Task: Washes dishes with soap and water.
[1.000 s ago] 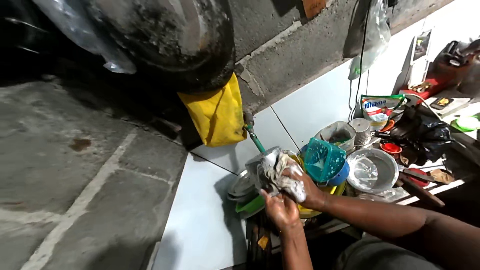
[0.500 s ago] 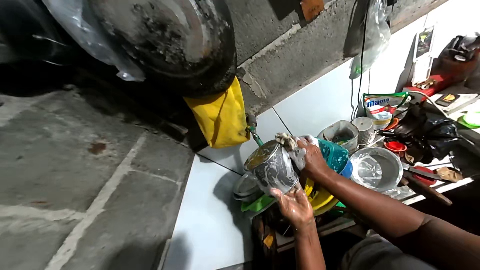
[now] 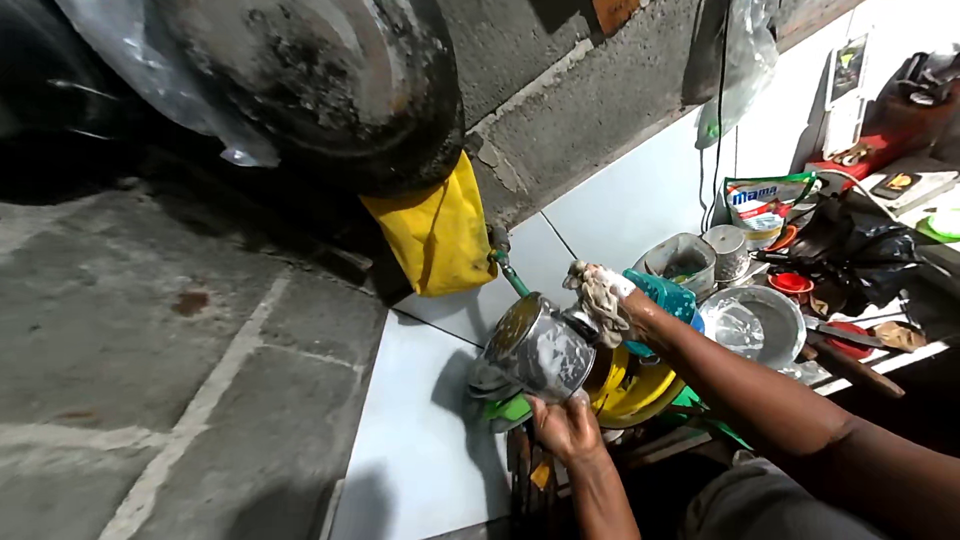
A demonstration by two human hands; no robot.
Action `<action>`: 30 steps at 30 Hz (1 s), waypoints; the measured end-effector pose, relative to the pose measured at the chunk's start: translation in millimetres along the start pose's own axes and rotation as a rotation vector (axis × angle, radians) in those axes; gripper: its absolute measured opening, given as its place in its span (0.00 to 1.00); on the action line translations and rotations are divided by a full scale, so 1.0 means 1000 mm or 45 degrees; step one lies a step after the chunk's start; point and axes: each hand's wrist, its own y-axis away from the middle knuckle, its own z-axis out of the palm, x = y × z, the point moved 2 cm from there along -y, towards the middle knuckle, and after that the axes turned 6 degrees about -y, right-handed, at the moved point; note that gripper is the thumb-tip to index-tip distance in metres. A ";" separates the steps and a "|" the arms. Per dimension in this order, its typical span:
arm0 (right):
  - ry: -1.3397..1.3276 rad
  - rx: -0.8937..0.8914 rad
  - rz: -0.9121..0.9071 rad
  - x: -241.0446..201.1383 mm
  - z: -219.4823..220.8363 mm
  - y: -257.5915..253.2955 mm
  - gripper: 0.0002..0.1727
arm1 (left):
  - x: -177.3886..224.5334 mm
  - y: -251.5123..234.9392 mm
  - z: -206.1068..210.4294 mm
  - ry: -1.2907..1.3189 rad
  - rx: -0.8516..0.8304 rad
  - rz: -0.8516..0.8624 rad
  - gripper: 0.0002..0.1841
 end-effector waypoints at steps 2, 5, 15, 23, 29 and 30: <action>-0.031 0.002 0.062 0.004 0.001 0.002 0.20 | -0.004 0.001 -0.005 0.000 -0.048 -0.015 0.24; 0.175 -0.133 0.102 0.020 0.008 0.019 0.22 | -0.002 0.002 -0.010 -0.068 -0.068 0.056 0.21; 0.147 -0.090 0.057 0.026 0.021 0.027 0.17 | 0.013 0.006 0.003 -0.050 -0.209 0.127 0.25; 0.957 -0.042 -0.043 0.004 -0.042 0.002 0.18 | -0.003 0.036 0.017 -0.217 -0.550 -0.178 0.19; 0.658 0.039 -0.114 -0.110 -0.090 0.015 0.13 | -0.029 0.055 0.039 -0.936 -1.073 -0.189 0.11; 0.713 0.097 -0.104 -0.125 -0.097 0.020 0.13 | -0.042 0.059 0.042 -1.123 -1.190 -0.115 0.10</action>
